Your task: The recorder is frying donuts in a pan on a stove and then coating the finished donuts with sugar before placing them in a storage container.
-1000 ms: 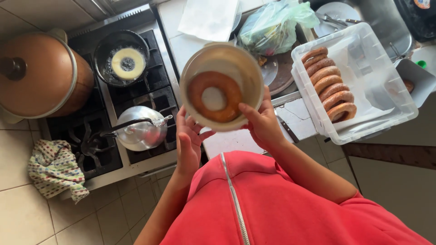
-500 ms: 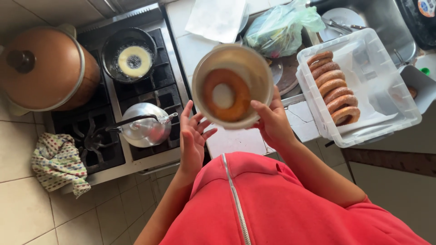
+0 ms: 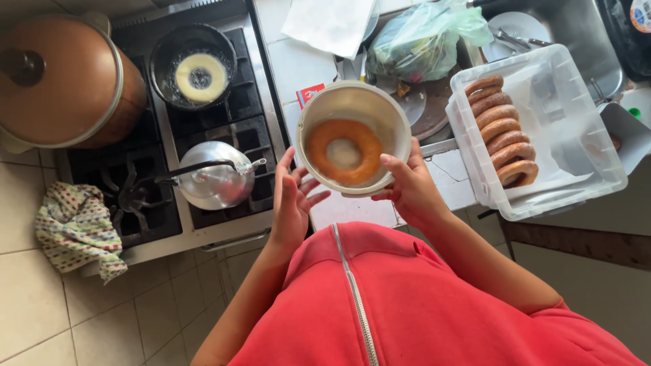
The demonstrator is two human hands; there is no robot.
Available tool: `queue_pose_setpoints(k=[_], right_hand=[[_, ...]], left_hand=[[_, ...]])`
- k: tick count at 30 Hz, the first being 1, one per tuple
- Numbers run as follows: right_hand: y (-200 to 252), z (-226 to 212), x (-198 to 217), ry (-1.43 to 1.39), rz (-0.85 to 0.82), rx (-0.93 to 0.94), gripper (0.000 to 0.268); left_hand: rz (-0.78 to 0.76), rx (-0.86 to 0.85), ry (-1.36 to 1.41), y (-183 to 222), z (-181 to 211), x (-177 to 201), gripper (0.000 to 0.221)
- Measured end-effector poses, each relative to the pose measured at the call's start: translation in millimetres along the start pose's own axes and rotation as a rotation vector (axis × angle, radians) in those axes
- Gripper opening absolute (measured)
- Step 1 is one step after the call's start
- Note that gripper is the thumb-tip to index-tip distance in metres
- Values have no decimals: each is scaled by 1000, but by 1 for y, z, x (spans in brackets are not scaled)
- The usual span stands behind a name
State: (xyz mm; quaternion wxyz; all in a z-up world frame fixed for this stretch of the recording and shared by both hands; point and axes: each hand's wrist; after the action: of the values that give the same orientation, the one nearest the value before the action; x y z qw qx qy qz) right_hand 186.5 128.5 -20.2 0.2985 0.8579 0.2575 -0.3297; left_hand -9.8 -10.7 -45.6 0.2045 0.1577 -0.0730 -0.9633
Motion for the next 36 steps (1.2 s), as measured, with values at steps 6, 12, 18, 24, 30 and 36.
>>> queue_pose_setpoints(k=[6, 12, 18, 24, 30, 36], right_hand=[[-6, -30, 27, 144, 24, -74, 58], [3, -43, 38, 229, 16, -144, 51], [7, -58, 39, 316, 49, -207, 53], [9, -80, 34, 461, 41, -218, 54], [6, -87, 24, 509, -35, -291, 54], [15, -90, -19, 1300, -86, 425, 44]], left_hand=[[39, 75, -19, -6, -5, 11, 118], [35, 101, -22, -4, -5, 11, 117], [16, 97, -60, -4, 0, 10, 115], [0, 120, -66, -2, 1, 7, 113], [-155, 151, 20, -3, -1, 0, 95], [-133, 99, 32, 2, -7, -20, 65]])
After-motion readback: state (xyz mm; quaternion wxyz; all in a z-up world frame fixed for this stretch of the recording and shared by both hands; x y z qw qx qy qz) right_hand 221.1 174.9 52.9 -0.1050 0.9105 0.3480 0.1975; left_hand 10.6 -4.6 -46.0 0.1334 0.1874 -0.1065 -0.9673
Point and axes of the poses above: each hand's wrist, its own y-axis away from the middle knuckle, its own x-axis out of the back of the hand, z = x × y, and after that the axes turned 15 degrees about -y, right-handed
